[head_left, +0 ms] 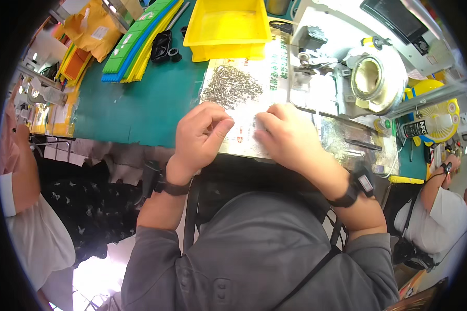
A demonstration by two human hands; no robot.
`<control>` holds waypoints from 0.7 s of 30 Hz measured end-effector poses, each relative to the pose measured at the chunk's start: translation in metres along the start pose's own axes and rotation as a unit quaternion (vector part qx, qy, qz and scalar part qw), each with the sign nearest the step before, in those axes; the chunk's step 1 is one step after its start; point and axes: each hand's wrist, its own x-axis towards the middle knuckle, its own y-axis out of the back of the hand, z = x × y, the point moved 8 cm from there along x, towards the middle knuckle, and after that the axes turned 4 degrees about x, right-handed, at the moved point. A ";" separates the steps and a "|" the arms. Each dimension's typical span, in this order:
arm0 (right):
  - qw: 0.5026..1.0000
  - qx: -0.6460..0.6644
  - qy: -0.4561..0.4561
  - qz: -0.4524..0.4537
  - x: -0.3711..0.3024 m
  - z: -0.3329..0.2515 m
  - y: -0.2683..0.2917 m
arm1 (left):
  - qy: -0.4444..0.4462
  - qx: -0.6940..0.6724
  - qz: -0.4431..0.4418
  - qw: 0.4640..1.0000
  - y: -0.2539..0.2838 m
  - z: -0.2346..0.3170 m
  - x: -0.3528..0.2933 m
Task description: Assembling small metal components using tweezers and specialized tools at a workstation.
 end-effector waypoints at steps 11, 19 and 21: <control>0.999 -0.045 0.021 0.002 0.024 -0.005 -0.008 | 0.075 0.011 -0.045 0.996 -0.006 -0.014 -0.001; 0.999 0.003 -0.030 -0.042 -0.015 0.002 0.017 | 0.057 0.016 -0.052 0.997 -0.013 -0.005 0.004; 0.999 0.004 -0.022 -0.042 -0.013 0.007 0.017 | 0.060 0.024 -0.065 0.996 -0.014 -0.005 0.003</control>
